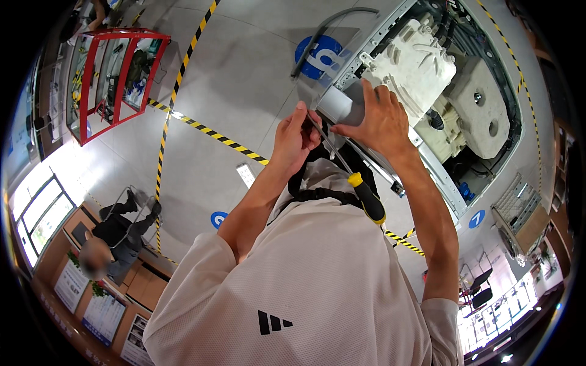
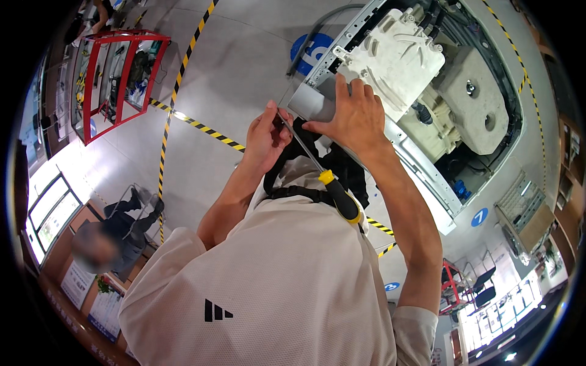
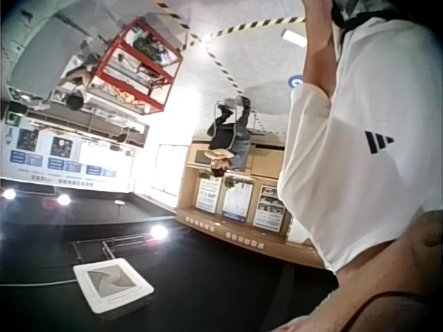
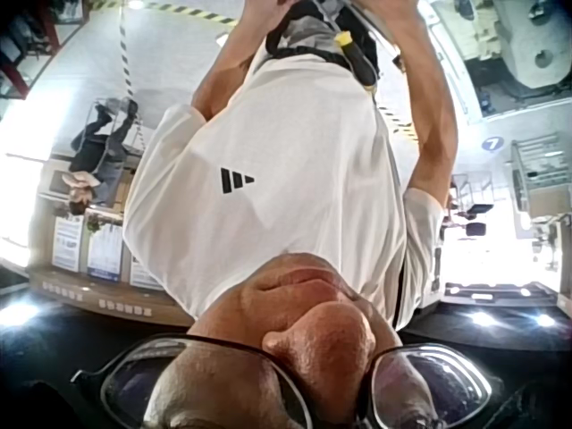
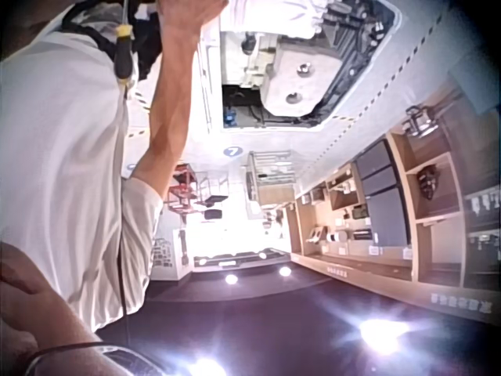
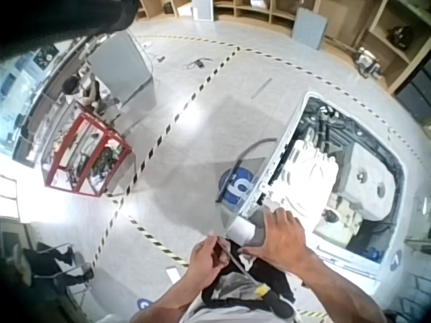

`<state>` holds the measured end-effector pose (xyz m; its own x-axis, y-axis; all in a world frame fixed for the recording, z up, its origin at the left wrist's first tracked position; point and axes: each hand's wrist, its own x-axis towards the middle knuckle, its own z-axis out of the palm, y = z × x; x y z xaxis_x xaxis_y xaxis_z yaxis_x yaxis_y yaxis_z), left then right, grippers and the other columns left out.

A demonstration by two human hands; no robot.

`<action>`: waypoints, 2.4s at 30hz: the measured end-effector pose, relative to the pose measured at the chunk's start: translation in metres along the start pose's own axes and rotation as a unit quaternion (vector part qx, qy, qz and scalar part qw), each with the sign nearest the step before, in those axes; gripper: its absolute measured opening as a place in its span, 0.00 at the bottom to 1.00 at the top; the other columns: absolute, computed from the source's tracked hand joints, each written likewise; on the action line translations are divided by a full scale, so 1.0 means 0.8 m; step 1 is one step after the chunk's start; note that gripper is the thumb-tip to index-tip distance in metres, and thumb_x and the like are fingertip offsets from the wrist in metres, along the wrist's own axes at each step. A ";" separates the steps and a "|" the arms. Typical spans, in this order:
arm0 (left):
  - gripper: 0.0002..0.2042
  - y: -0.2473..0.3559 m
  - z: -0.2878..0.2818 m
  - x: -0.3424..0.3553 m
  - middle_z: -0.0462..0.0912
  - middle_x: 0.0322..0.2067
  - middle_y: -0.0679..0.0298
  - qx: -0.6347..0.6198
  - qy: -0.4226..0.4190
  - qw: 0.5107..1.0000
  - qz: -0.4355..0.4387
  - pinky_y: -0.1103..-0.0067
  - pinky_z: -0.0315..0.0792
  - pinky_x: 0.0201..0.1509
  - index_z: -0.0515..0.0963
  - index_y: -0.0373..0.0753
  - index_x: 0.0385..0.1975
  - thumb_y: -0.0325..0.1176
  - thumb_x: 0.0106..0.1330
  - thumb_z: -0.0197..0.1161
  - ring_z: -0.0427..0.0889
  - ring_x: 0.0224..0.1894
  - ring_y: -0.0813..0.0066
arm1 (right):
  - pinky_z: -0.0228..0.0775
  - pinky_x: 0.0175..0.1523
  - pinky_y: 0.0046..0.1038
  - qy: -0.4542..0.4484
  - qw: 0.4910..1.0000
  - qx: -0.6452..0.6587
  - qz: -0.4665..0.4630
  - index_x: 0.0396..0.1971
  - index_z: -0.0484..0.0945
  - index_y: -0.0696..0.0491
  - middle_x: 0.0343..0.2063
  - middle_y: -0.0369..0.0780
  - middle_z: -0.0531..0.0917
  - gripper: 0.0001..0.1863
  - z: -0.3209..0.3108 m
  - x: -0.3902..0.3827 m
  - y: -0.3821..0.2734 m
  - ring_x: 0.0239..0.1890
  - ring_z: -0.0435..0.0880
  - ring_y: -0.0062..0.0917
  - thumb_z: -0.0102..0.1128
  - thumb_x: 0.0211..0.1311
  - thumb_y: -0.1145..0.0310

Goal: The person picks up a small part from a container and uses a screwdriver to secure it into the top frame of a disassembled washing machine, before picking up and positioning the large top panel over the appliance.

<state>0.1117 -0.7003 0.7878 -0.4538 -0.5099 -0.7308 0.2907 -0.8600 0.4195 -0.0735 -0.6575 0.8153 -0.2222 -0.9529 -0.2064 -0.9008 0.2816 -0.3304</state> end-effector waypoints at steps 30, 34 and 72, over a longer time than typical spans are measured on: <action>0.17 0.000 -0.007 0.003 0.73 0.25 0.63 0.007 0.013 1.000 -0.002 0.86 0.61 0.22 0.72 0.38 0.26 0.47 0.68 0.50 0.66 0.19 0.83 | 0.72 0.38 0.28 0.019 0.957 0.254 0.142 0.33 0.81 0.56 0.28 0.46 0.83 0.15 0.037 0.028 0.047 0.31 0.82 0.36 0.63 0.52 0.60; 0.18 0.000 -0.006 0.003 0.73 0.26 0.63 0.002 0.010 1.000 0.000 0.86 0.61 0.23 0.73 0.38 0.26 0.47 0.68 0.50 0.66 0.19 0.83 | 0.72 0.38 0.28 0.000 0.948 0.279 0.156 0.32 0.81 0.55 0.28 0.45 0.83 0.15 0.034 0.032 0.050 0.31 0.82 0.35 0.63 0.52 0.58; 0.17 -0.002 -0.006 0.009 0.72 0.26 0.63 0.008 -0.009 1.000 0.007 0.85 0.60 0.23 0.72 0.37 0.27 0.46 0.68 0.49 0.65 0.20 0.82 | 0.71 0.37 0.23 -0.017 0.916 0.320 0.241 0.30 0.82 0.56 0.25 0.40 0.84 0.16 0.025 0.042 0.051 0.27 0.81 0.24 0.66 0.48 0.58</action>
<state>0.1119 -0.7029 0.7793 -0.4654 -0.5219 -0.7149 0.2833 -0.8530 0.4383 -0.1100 -0.6757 0.7769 -0.5151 -0.6997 -0.4950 -0.2955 0.6872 -0.6637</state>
